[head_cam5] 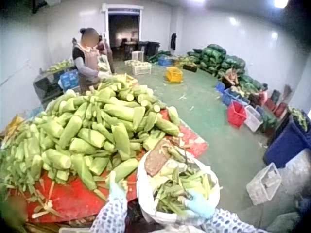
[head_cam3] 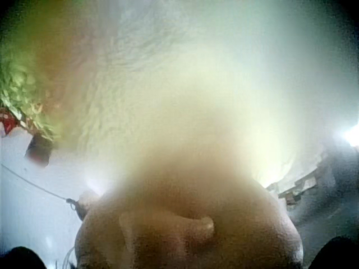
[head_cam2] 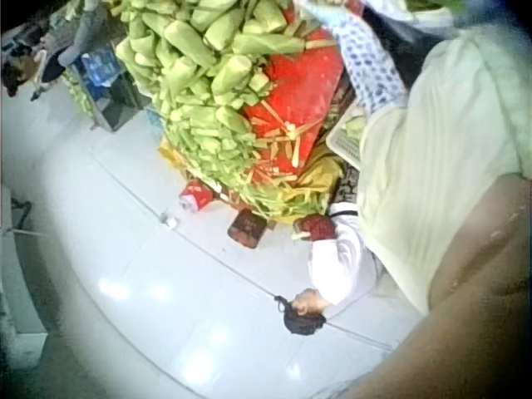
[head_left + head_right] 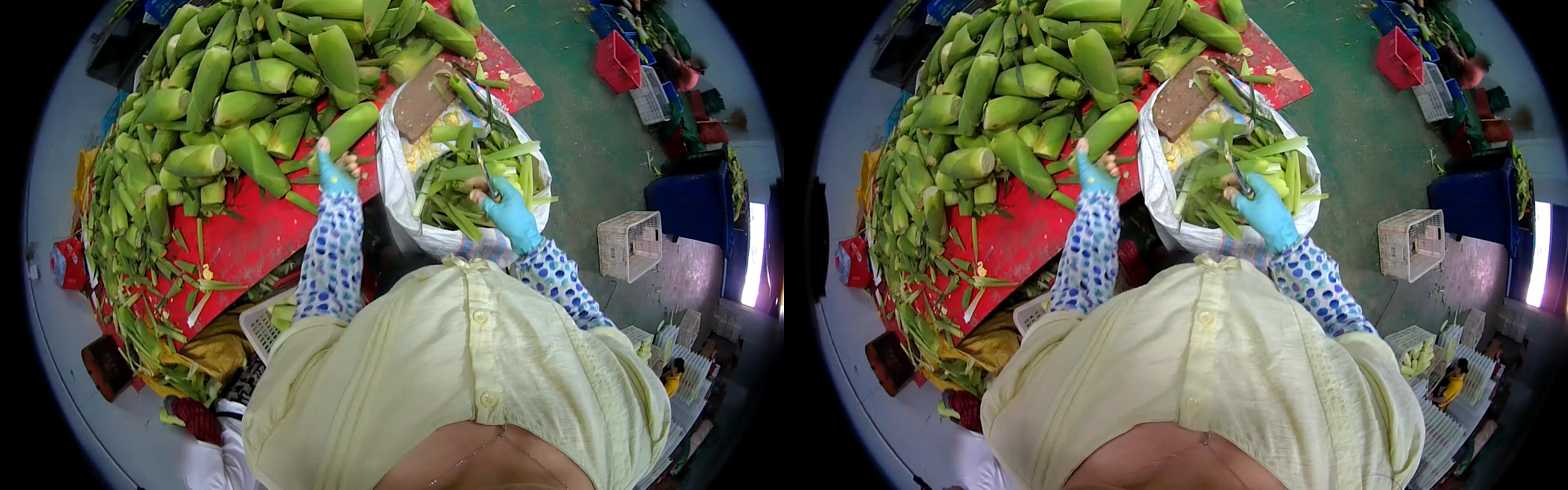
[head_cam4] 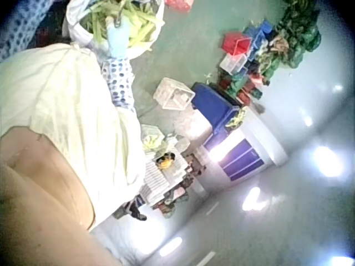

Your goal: The person carries a crate of green vegetables and empties them onto a table. They then repeatedly pick up vegetables, peel off the outer layers by hand, and place the peeled items into a white basket while discarding the husks.

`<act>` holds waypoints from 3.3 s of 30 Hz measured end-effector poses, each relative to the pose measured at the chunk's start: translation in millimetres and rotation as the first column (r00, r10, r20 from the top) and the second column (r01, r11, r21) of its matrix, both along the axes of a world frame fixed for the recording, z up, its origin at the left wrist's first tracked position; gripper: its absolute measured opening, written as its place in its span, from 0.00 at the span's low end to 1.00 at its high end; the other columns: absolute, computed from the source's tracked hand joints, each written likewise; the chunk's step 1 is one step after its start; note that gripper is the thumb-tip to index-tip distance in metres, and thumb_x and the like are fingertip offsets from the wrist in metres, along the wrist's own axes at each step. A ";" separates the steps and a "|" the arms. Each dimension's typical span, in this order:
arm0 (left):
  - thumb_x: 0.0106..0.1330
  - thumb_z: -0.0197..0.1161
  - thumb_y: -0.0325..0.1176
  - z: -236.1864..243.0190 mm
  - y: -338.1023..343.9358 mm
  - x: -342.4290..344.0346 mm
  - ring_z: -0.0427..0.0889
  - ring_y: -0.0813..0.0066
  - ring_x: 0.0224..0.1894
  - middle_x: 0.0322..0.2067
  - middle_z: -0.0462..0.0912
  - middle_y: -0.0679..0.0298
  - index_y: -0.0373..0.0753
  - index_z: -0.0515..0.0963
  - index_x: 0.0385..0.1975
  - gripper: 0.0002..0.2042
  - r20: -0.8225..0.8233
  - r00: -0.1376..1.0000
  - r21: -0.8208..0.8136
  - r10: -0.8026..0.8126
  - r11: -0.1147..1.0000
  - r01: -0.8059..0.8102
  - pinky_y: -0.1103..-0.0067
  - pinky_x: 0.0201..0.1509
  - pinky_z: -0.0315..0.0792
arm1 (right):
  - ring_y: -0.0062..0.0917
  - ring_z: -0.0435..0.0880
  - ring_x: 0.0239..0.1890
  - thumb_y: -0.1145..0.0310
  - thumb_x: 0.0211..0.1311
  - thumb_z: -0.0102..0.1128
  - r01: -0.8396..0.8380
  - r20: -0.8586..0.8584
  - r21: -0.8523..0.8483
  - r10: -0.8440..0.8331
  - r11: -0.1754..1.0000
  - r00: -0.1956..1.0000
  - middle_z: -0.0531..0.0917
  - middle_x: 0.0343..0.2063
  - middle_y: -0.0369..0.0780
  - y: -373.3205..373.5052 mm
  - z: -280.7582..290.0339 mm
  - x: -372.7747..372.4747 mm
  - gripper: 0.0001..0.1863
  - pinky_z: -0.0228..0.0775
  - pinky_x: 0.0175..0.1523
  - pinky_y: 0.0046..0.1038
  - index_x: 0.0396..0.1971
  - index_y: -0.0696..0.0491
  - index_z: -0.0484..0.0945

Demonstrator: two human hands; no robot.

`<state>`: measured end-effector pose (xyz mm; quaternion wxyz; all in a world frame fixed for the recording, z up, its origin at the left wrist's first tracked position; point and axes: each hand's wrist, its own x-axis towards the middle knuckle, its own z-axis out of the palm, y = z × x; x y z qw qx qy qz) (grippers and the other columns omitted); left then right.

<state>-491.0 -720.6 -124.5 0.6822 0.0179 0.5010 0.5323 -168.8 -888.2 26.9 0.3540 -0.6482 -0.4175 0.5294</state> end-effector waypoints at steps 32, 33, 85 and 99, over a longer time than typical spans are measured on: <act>0.78 0.52 0.51 140.4 -184.9 163.8 0.87 0.58 0.45 0.49 0.85 0.56 0.37 0.77 0.56 0.23 0.527 0.783 0.106 -0.331 0.940 0.325 0.63 0.52 0.84 | 0.40 0.85 0.35 0.61 0.51 0.75 -0.812 0.771 0.445 0.300 0.377 0.561 0.84 0.35 0.45 -13.4 12.1 45.4 0.30 0.77 0.40 0.35 0.54 0.57 0.80; 0.78 0.51 0.51 143.4 -185.9 168.6 0.87 0.58 0.46 0.50 0.85 0.56 0.38 0.77 0.57 0.23 0.545 0.795 0.044 -0.267 0.956 0.291 0.63 0.52 0.84 | 0.39 0.85 0.35 0.62 0.52 0.74 -0.758 0.712 0.495 0.302 0.425 0.634 0.84 0.34 0.45 -9.5 3.0 43.6 0.29 0.77 0.40 0.35 0.53 0.58 0.80; 0.70 0.69 0.36 114.7 -184.3 143.7 0.83 0.65 0.58 0.60 0.80 0.61 0.42 0.69 0.67 0.27 -0.068 0.812 0.242 -0.580 0.780 0.577 0.67 0.60 0.80 | 0.35 0.84 0.51 0.67 0.58 0.69 -0.319 0.266 0.393 0.226 0.862 0.937 0.85 0.50 0.48 -27.3 10.2 60.2 0.31 0.77 0.55 0.35 0.62 0.57 0.74; 0.58 0.74 0.20 120.4 -210.3 137.4 0.75 0.62 0.66 0.68 0.72 0.50 0.32 0.58 0.73 0.42 -0.179 0.821 0.487 -0.542 0.676 0.553 0.67 0.71 0.70 | 0.20 0.80 0.37 0.56 0.59 0.77 -0.329 0.226 0.099 0.301 0.939 0.927 0.83 0.44 0.38 -0.1 12.4 107.0 0.35 0.74 0.39 0.25 0.63 0.55 0.75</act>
